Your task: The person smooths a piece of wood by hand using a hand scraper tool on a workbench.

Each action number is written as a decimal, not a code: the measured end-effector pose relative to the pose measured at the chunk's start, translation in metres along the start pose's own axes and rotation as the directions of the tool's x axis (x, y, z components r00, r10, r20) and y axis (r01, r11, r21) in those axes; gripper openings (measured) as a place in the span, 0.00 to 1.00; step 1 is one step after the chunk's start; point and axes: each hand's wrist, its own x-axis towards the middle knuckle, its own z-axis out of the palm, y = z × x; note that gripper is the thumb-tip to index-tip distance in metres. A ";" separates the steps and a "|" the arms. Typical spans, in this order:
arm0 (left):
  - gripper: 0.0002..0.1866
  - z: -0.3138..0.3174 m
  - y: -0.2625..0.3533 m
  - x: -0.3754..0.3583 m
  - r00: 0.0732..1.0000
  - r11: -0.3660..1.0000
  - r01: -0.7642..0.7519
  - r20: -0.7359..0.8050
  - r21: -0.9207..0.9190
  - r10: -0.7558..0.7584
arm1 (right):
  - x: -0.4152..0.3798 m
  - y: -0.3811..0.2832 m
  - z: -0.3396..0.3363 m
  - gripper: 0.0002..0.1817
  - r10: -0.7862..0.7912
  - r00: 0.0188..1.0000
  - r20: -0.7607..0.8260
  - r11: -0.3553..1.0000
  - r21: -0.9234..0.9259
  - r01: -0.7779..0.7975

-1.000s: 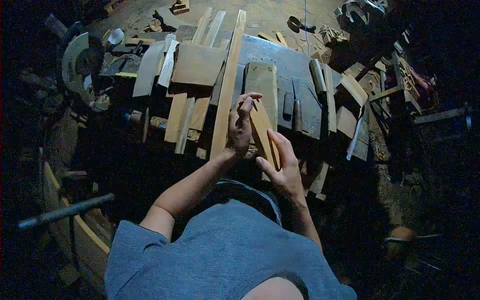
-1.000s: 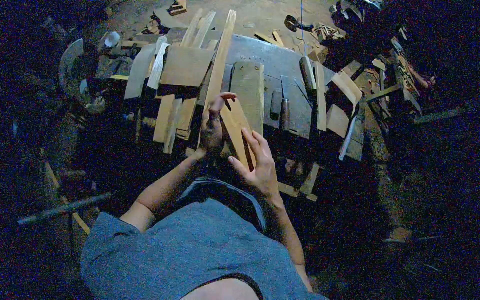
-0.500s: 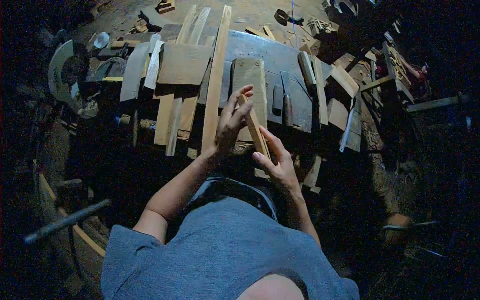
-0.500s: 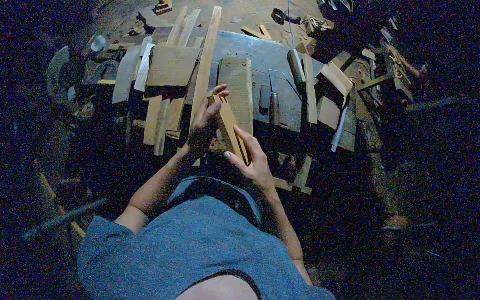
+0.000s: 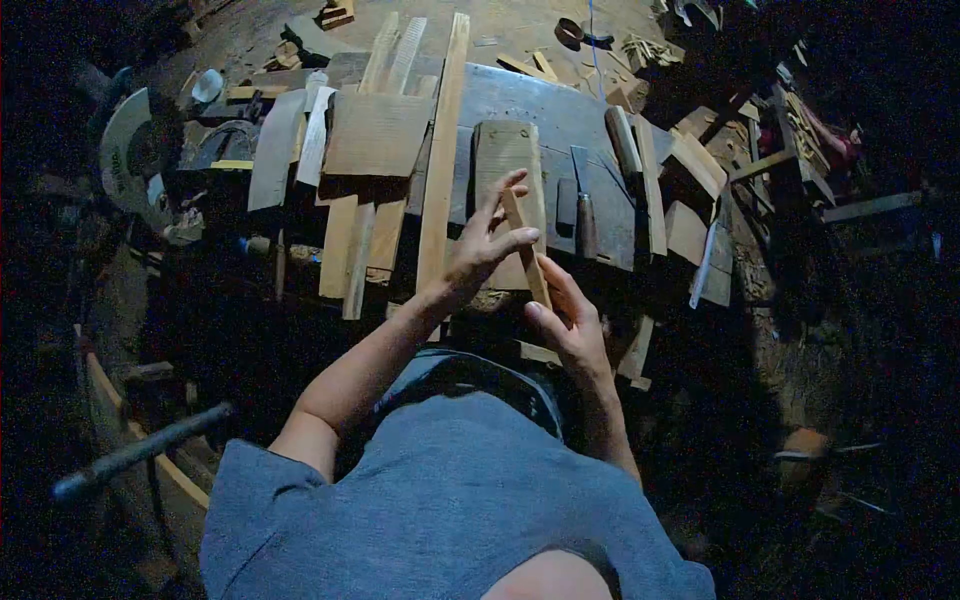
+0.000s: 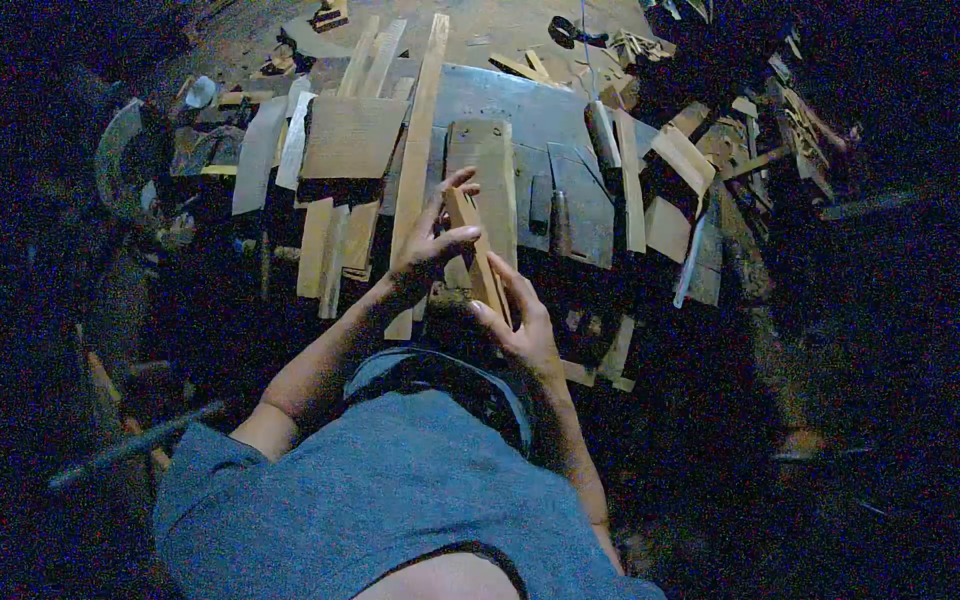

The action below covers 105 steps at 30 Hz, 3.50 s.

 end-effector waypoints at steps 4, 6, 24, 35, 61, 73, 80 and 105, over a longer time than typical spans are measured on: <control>0.39 -0.008 -0.001 0.001 0.996 0.982 0.064 0.069 -0.178 -0.052 | 0.005 -0.008 -0.002 0.34 0.076 0.995 0.072 0.980 0.181 -0.088; 0.36 -0.014 -0.008 0.003 0.998 0.990 0.032 0.054 -0.141 -0.025 | 0.005 -0.018 -0.006 0.33 0.134 0.987 0.094 0.975 0.168 -0.148; 0.36 -0.011 -0.017 0.005 0.982 0.939 0.103 -0.116 -0.329 -0.148 | 0.010 0.003 -0.007 0.29 0.327 0.942 -0.076 0.829 0.502 -0.247; 0.35 -0.006 -0.027 0.004 0.873 0.507 0.458 0.476 -0.730 -0.104 | 0.013 0.023 0.005 0.23 0.416 0.905 0.088 0.591 0.730 -0.342; 0.41 -0.007 -0.040 0.014 0.948 0.914 0.162 -0.200 -0.371 -0.249 | 0.014 -0.032 0.010 0.15 -0.429 0.882 -0.194 0.751 -0.619 0.229; 0.47 -0.001 -0.031 0.011 0.940 0.946 0.213 -0.214 -0.246 -0.267 | 0.015 -0.021 0.005 0.16 -0.337 0.900 -0.276 0.854 -0.491 0.170; 0.52 -0.003 -0.036 0.012 0.949 0.936 0.217 -0.164 -0.277 -0.269 | 0.014 -0.017 0.003 0.17 -0.317 0.907 -0.278 0.895 -0.404 0.189; 0.56 0.003 -0.031 0.010 0.980 0.998 -0.068 -0.188 -0.017 0.064 | 0.013 0.022 -0.001 0.18 -0.166 0.945 -0.282 0.967 -0.233 0.100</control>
